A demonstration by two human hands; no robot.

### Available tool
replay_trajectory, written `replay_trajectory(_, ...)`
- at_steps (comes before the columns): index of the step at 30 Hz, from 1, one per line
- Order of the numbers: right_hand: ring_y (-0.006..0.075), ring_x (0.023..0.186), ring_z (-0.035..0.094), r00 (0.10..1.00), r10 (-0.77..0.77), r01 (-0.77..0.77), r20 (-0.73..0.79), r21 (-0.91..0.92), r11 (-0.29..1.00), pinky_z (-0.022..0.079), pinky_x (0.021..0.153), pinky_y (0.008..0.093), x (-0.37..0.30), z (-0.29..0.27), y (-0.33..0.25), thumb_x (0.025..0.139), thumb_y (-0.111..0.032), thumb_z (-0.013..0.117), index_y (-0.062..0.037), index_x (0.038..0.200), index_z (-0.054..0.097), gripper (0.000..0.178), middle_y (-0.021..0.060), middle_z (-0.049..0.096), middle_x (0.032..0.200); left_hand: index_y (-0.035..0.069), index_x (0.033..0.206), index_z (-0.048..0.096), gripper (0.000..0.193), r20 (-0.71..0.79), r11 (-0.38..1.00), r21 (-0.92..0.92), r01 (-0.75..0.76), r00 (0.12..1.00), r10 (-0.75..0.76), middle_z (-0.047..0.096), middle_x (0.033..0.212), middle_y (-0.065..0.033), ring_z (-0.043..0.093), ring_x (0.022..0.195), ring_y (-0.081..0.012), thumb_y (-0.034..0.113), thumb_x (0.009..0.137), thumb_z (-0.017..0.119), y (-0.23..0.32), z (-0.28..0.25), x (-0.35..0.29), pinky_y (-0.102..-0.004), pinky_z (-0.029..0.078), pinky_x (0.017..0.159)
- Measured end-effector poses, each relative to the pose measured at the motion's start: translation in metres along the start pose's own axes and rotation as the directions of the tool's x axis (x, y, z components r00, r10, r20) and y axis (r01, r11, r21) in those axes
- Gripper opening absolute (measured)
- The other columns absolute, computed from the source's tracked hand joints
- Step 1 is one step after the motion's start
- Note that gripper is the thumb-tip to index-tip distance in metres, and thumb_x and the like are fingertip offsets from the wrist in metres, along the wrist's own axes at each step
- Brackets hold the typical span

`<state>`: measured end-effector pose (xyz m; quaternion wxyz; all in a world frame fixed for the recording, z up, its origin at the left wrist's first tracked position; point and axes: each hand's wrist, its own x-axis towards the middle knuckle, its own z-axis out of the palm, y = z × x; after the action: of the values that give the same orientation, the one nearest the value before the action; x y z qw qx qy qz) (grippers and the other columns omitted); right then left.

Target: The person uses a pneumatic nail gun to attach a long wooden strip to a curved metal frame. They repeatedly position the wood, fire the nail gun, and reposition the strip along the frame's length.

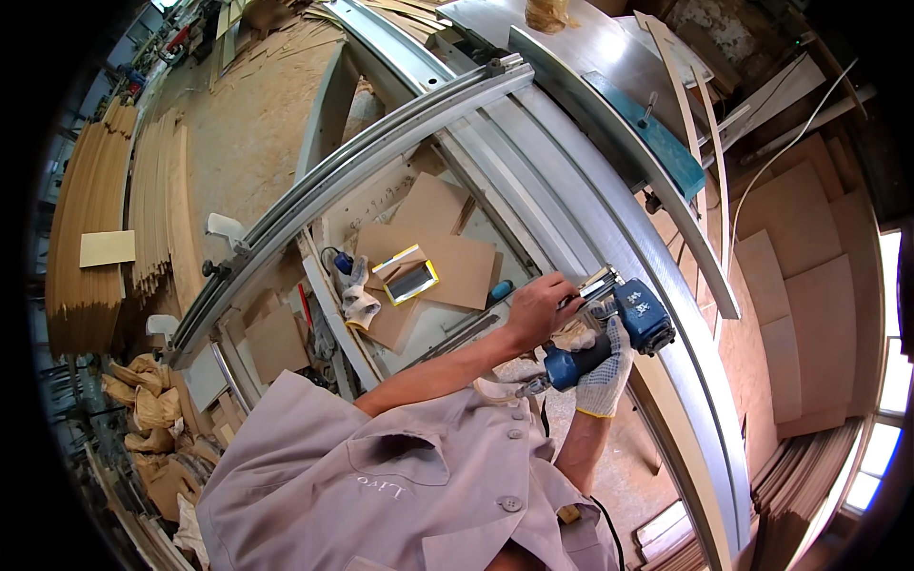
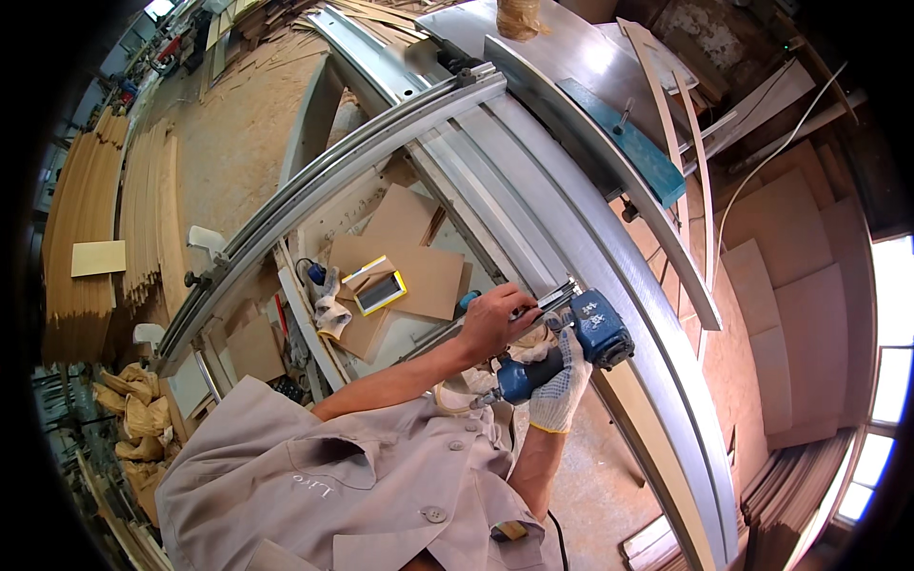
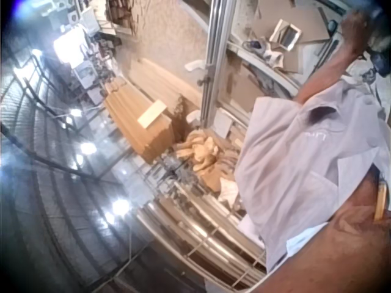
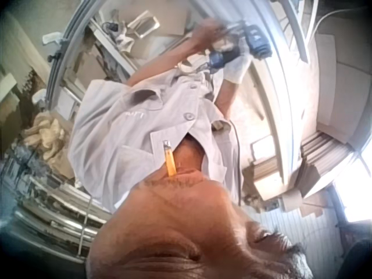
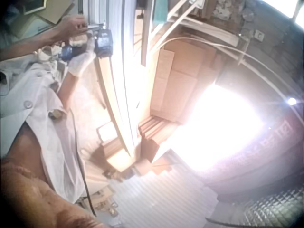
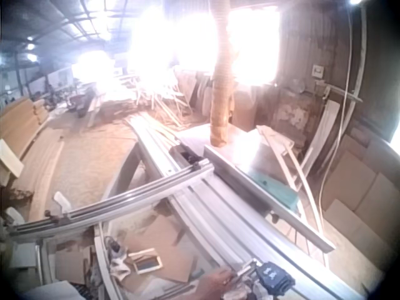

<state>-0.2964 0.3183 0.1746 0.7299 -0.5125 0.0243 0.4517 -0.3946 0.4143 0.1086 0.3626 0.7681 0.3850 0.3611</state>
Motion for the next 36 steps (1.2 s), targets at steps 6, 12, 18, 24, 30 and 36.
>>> replay_trajectory(6,0.0145,0.076,0.067,1.000,-0.004,0.006,0.031,-0.066,0.998,0.056,0.067,0.0280,-0.005,-0.001,-0.003,0.098,-0.016,0.063,-0.0017,0.119,0.068,0.026,0.0056,0.072,0.102,0.006,0.093,0.076,0.015,0.006,0.998,-0.035,0.053,0.999,-0.053,0.068,0.086,-0.0065,0.069,0.072,-0.0223,0.020,0.088,0.081,0.003,0.005,0.008,-0.0349,0.055,0.066)
replay_trajectory(12,0.0152,0.067,0.065,0.999,0.043,-0.043,0.026,-0.017,0.999,0.056,0.061,0.0294,-0.006,-0.001,-0.004,0.098,-0.017,0.063,-0.0016,0.120,0.067,0.027,0.0080,0.073,0.102,0.007,0.092,0.075,0.016,0.008,0.991,-0.066,0.117,0.993,-0.116,0.064,0.082,-0.0057,0.065,0.068,-0.0214,0.021,0.089,0.080,0.005,0.012,0.013,-0.0350,0.052,0.063)
replay_trajectory(18,0.0158,0.062,0.063,0.999,0.034,-0.035,0.018,0.022,0.999,0.054,0.056,0.0305,0.001,-0.011,0.002,0.099,-0.021,0.063,-0.0007,0.120,0.066,0.029,0.0083,0.073,0.096,0.006,0.089,0.072,0.018,0.011,0.989,-0.044,0.139,0.990,-0.139,0.062,0.081,-0.0059,0.065,0.069,-0.0217,0.022,0.089,0.080,0.004,0.023,0.011,-0.0352,0.051,0.063)
replay_trajectory(24,0.0158,0.060,0.060,0.998,0.066,-0.066,0.004,0.048,0.997,0.053,0.056,0.0307,0.009,-0.024,0.005,0.100,-0.022,0.063,-0.0004,0.121,0.065,0.030,0.0086,0.072,0.094,0.005,0.089,0.071,0.020,0.053,0.985,-0.034,0.170,0.984,-0.168,0.061,0.082,-0.0064,0.065,0.071,-0.0224,0.024,0.089,0.080,0.008,0.028,0.011,-0.0356,0.052,0.064)
replay_trajectory(30,0.0161,0.063,0.063,0.998,0.058,-0.057,-0.012,0.052,0.997,0.055,0.060,0.0301,0.010,-0.026,0.003,0.099,-0.020,0.063,-0.0014,0.120,0.066,0.029,0.0086,0.073,0.099,0.007,0.090,0.070,0.022,0.051,0.980,-0.060,0.191,0.981,-0.188,0.061,0.085,-0.0068,0.066,0.075,-0.0249,0.028,0.090,0.079,0.007,0.036,0.009,-0.0383,0.052,0.066)
replay_trajectory(36,0.0158,0.068,0.067,0.998,0.059,-0.058,-0.017,0.051,0.997,0.057,0.062,0.0291,0.015,-0.030,0.003,0.098,-0.018,0.064,-0.0020,0.119,0.068,0.027,0.0072,0.074,0.102,0.005,0.091,0.070,0.019,0.059,0.974,-0.098,0.202,0.979,-0.197,0.061,0.081,-0.0075,0.062,0.069,-0.0234,0.022,0.091,0.079,0.006,0.040,0.013,-0.0357,0.050,0.065)
